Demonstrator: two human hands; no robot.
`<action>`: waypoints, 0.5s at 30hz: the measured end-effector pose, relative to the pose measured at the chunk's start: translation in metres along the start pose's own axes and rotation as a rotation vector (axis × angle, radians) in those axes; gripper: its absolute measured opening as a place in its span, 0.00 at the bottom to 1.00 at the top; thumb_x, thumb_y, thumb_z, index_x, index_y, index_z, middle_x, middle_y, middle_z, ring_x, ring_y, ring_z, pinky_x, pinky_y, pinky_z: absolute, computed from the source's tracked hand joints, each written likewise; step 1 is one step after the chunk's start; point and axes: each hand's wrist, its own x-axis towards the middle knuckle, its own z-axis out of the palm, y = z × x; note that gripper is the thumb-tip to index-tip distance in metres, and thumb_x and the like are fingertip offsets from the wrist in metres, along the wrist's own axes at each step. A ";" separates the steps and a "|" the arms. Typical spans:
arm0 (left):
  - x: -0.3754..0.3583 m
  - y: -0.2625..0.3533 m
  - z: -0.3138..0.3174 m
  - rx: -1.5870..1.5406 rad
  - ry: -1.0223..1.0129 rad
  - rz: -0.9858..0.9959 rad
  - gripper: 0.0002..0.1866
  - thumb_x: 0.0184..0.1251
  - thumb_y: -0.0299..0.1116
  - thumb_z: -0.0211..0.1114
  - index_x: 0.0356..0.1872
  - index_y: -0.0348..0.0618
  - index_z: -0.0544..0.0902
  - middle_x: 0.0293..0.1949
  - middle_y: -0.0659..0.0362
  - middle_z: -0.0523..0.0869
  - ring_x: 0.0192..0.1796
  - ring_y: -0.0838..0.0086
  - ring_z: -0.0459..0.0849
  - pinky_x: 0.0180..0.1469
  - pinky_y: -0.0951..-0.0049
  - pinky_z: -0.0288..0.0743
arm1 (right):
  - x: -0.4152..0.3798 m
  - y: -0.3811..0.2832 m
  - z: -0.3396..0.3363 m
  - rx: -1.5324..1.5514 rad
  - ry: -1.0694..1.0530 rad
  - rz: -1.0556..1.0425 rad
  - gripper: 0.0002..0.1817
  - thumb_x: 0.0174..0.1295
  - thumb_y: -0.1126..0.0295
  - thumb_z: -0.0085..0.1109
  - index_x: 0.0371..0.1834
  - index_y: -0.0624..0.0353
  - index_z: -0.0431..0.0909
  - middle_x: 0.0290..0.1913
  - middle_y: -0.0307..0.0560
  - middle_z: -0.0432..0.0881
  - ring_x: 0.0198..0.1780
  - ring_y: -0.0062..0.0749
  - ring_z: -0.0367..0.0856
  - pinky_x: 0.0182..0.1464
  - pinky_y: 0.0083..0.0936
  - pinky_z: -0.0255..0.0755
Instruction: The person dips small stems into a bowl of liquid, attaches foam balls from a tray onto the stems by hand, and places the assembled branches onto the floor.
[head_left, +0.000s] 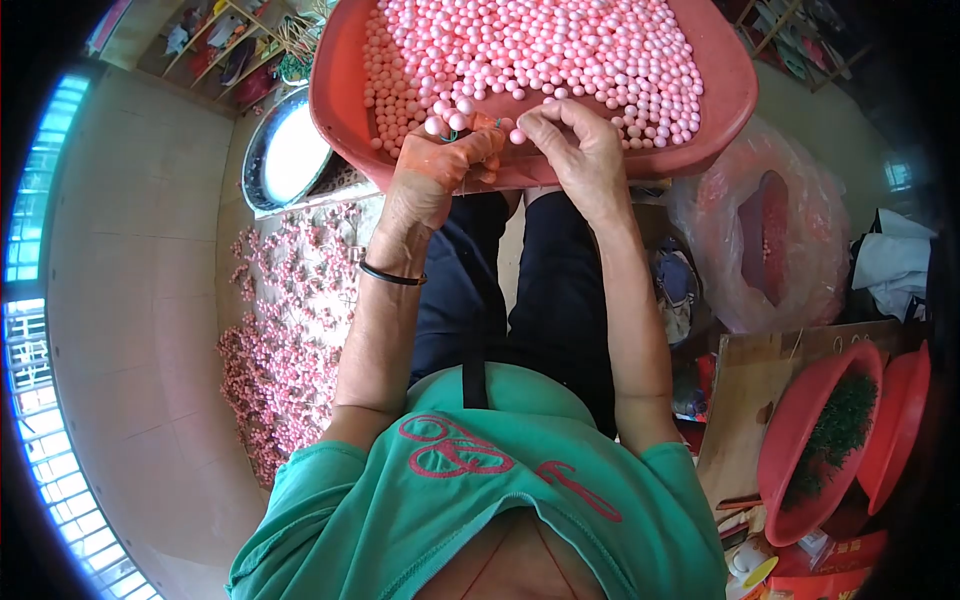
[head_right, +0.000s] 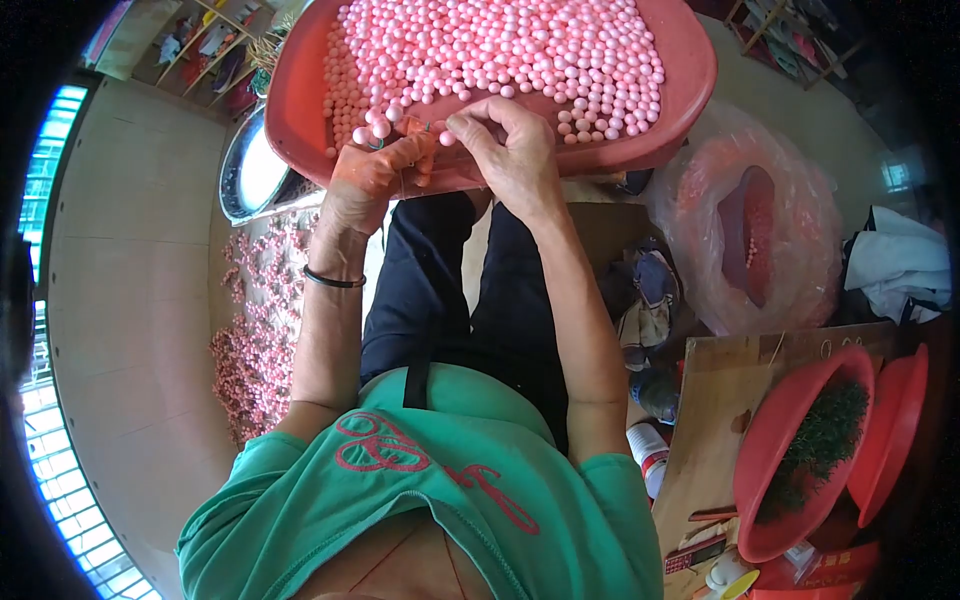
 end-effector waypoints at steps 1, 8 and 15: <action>0.000 0.000 0.000 -0.031 -0.009 0.003 0.10 0.60 0.37 0.72 0.33 0.42 0.85 0.25 0.65 0.82 0.25 0.82 0.78 0.30 0.79 0.76 | -0.001 0.003 -0.002 -0.021 -0.013 -0.015 0.08 0.65 0.71 0.61 0.35 0.67 0.82 0.32 0.43 0.87 0.35 0.18 0.82 0.41 0.18 0.74; 0.000 -0.001 0.002 0.035 0.014 0.008 0.09 0.59 0.37 0.72 0.31 0.42 0.85 0.25 0.65 0.82 0.24 0.82 0.78 0.29 0.80 0.76 | -0.003 -0.003 -0.003 0.092 0.005 0.063 0.07 0.66 0.71 0.61 0.39 0.65 0.82 0.34 0.39 0.84 0.38 0.17 0.79 0.46 0.17 0.73; -0.007 0.004 0.016 0.093 0.069 0.071 0.08 0.59 0.31 0.71 0.30 0.38 0.84 0.26 0.64 0.84 0.23 0.83 0.78 0.25 0.83 0.76 | 0.000 -0.009 0.001 -0.036 0.140 -0.131 0.07 0.63 0.72 0.64 0.32 0.65 0.82 0.28 0.40 0.83 0.29 0.18 0.80 0.34 0.18 0.73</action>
